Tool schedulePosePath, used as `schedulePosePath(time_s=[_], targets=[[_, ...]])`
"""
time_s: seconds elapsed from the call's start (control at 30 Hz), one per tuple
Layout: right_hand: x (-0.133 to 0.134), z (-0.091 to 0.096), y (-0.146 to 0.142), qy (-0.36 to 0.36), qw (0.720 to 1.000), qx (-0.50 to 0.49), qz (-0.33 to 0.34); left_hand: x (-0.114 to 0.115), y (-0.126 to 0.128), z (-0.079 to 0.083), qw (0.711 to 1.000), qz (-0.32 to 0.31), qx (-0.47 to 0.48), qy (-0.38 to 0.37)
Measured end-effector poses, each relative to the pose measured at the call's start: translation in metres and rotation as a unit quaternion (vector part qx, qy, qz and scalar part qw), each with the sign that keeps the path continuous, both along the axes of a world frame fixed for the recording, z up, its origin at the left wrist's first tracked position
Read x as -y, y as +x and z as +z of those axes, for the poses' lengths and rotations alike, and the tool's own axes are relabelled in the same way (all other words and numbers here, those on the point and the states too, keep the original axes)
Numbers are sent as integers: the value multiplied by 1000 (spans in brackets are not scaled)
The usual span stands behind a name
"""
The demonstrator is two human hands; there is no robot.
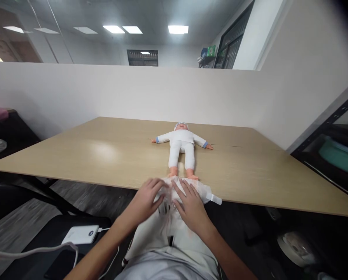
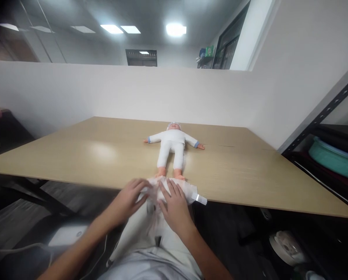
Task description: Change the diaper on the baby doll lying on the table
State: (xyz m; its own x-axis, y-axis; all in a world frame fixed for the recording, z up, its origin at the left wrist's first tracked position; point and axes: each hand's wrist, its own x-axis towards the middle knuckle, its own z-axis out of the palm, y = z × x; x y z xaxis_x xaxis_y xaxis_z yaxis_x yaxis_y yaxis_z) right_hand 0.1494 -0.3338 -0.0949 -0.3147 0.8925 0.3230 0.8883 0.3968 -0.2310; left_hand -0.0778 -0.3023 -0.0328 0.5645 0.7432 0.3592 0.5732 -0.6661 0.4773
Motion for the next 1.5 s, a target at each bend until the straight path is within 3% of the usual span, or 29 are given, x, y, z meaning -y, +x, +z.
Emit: schedulePosePath(time_s=[0.1, 0.23, 0.33, 0.43, 0.57, 0.73, 1.07, 1.2, 1.33, 1.5], targets=[[-1, -1, 1, 5, 1000, -6, 5, -60, 15, 14, 992, -52, -73, 90], [-2, -3, 2, 12, 1000, -22, 2, -129, 44, 29, 968, -139, -168, 126], [-3, -6, 4, 13, 999, -32, 4, -162, 59, 42, 938, -237, -227, 109], [-4, -9, 5, 14, 999, -37, 3, -183, 64, 49, 928, -263, -246, 92], [-7, -11, 4, 8, 999, -42, -3, -197, 65, 34, 915, -244, -291, 137], [-13, -16, 9, 1, 999, -42, 12, -199, 77, 11, 894, -304, -282, 173], [-30, -3, 28, -66, 995, -41, 69, -215, 120, 11, 865, -383, -201, 255], [-43, 0, 37, -86, 991, -37, 94, -223, 128, 30, 873, -398, -180, 218], [-62, 5, 43, -93, 990, -39, 100, -234, 127, 68, 913, -381, -77, 125], [-104, 19, 48, -133, 985, -28, 103, -250, 119, 108, 931, -361, 28, 50]])
